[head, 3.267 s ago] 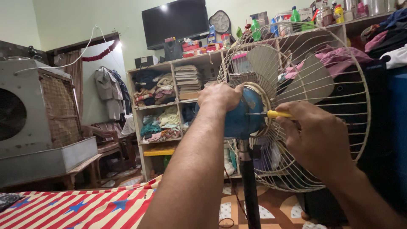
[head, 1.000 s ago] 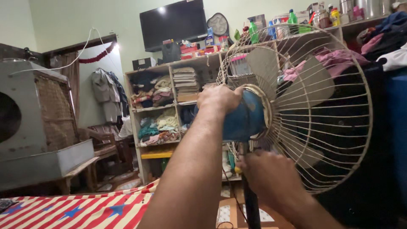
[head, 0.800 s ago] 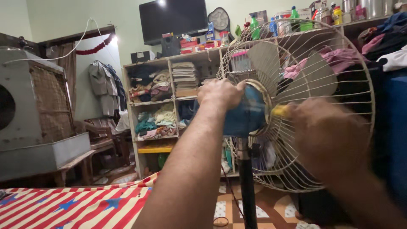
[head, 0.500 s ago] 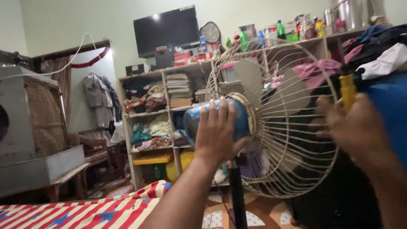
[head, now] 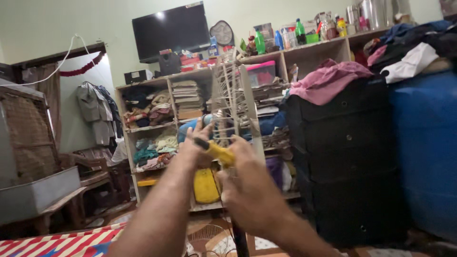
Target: The person uses a screwdriver to loosen and remove the central nut from a standing fan. They then detach the fan blades and the front grille, set them aside, and proceed to reassemble the fan by reattaching the blades and grille and tightening the nut.
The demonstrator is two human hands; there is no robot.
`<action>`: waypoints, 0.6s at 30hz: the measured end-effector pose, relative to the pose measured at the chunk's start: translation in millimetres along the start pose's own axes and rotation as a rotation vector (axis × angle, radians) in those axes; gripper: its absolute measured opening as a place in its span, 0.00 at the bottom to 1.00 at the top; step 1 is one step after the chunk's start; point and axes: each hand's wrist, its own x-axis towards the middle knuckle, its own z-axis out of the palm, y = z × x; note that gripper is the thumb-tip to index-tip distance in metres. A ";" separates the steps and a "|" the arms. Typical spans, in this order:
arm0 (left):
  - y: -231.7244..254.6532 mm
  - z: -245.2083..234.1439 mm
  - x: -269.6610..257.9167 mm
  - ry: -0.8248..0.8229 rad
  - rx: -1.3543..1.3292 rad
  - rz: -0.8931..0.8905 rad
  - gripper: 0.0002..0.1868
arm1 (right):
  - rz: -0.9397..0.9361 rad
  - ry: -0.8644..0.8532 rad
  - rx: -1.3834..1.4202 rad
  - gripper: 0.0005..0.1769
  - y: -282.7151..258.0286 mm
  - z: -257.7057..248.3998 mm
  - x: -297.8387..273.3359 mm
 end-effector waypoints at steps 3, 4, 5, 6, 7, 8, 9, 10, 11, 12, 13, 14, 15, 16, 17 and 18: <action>-14.7 3.3 1.1 -0.033 -0.169 0.046 0.52 | -0.058 -0.083 0.201 0.33 2.5 15.7 -2.3; -18.7 3.2 -3.3 -0.028 -0.213 0.045 0.51 | -0.086 -0.122 0.230 0.33 0.7 18.6 -3.7; -25.3 1.1 -9.9 -0.029 -0.301 0.021 0.49 | -0.115 -0.160 0.259 0.34 -1.7 21.4 -5.0; -29.5 1.9 -18.8 -0.039 -0.414 -0.001 0.48 | -0.063 -0.222 0.357 0.37 -3.8 24.2 -8.2; -34.2 -0.4 -26.3 -0.046 -0.538 -0.030 0.47 | -0.010 -0.285 0.455 0.41 -6.5 29.3 -10.7; -38.6 -5.0 -32.6 -0.059 -0.746 -0.076 0.47 | 0.044 -0.351 0.548 0.45 -8.7 33.4 -11.7; -44.7 -13.9 -37.9 -0.071 -0.972 -0.118 0.46 | 0.006 -0.351 0.543 0.46 -10.4 37.6 -12.8; -48.0 -23.0 -42.1 -0.071 -1.188 -0.160 0.47 | -0.035 -0.354 0.538 0.47 -12.1 42.5 -14.4; -49.2 -31.0 -47.1 -0.072 -1.346 -0.163 0.47 | -0.076 -0.358 0.532 0.49 -12.5 46.2 -15.0; -52.9 -43.9 -52.1 -0.075 -1.509 -0.158 0.48 | -0.015 -0.394 0.553 0.46 -12.5 50.3 -14.4; -56.1 -56.6 -58.2 -0.086 -1.640 -0.144 0.49 | 0.046 -0.430 0.573 0.44 -11.9 54.1 -13.6; -56.1 -66.6 -63.5 -0.110 -1.705 -0.112 0.50 | 0.110 -0.464 0.590 0.41 -10.2 56.4 -12.9; -54.4 -72.6 -70.6 -0.128 -1.736 -0.074 0.52 | 0.146 -0.464 0.559 0.38 -7.1 56.8 -13.0; -52.5 -80.6 -73.0 -0.138 -1.754 -0.044 0.53 | 0.182 -0.468 0.528 0.34 -2.6 55.9 -13.3; -48.4 -86.4 -72.4 -0.204 -1.726 0.007 0.48 | 0.217 -0.471 0.497 0.30 2.5 54.7 -12.7; -44.2 -91.4 -70.3 -0.269 -1.697 0.061 0.44 | 0.108 -0.372 0.570 0.30 8.2 53.4 -9.8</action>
